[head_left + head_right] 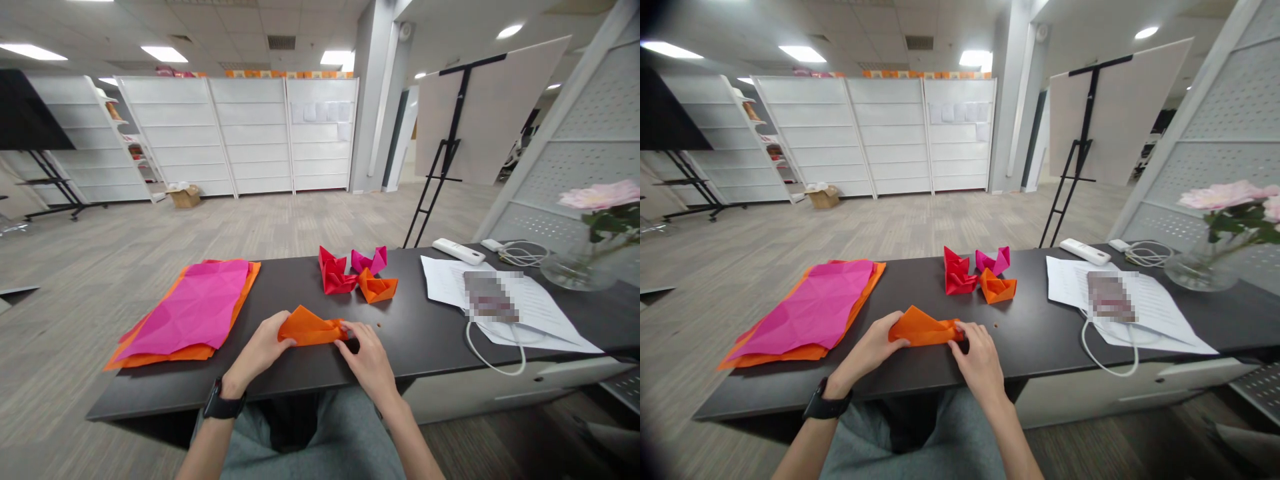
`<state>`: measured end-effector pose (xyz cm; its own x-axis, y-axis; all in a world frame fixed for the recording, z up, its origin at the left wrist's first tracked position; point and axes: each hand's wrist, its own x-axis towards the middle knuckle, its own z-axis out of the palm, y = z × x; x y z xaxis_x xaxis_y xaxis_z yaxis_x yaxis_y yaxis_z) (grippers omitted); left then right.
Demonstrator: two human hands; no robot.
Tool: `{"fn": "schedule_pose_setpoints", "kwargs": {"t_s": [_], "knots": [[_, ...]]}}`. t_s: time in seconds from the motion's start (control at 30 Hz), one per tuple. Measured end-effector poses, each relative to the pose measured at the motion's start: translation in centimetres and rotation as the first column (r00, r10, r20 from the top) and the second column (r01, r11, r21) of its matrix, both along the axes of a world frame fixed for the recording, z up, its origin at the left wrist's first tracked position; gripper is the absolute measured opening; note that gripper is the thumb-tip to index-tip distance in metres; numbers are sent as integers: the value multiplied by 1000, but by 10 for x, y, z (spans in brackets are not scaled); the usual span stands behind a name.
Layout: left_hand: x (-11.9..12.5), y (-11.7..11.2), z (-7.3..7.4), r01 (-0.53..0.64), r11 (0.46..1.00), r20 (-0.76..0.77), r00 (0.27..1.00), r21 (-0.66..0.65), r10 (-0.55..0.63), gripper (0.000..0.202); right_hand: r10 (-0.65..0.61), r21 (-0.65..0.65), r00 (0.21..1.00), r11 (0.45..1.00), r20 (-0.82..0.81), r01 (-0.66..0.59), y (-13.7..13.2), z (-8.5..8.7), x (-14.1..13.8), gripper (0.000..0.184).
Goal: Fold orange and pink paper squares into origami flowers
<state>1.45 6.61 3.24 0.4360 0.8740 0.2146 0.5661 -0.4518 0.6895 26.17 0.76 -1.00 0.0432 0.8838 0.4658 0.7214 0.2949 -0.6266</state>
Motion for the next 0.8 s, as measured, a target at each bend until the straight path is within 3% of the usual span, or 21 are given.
{"fn": "schedule_pose_setpoints", "kwargs": {"t_s": [0.27, 0.5, 0.6, 0.67, 0.73, 0.8], "knots": [[-7, -12, -5, 37, 999, -1, 999, 6, -37, 11, 49, -19, 997, 999, -64, -50, 7, 3, -4, 22], [-13, -18, -13, 9, 993, -41, 999, 118, -4, 23, 172, -38, 985, 984, -11, -172, 5, 0, -3, 19], [-20, -27, -18, -156, 943, -15, 986, 294, 167, 43, 193, -39, 981, 980, 9, -193, 5, 0, -2, 22], [-26, -36, -24, -373, 850, 77, 925, 372, 372, 54, 191, -28, 982, 981, -10, -191, 5, -2, -2, 23], [-31, -44, -32, -555, 746, 176, 829, 367, 530, 54, 189, -18, 981, 982, -37, -190, 6, -3, -2, 24], [-36, -48, -39, -620, 714, 236, 785, 326, 573, 44, 190, -12, 980, 982, -56, -191, 7, -5, -1, 25]]}}
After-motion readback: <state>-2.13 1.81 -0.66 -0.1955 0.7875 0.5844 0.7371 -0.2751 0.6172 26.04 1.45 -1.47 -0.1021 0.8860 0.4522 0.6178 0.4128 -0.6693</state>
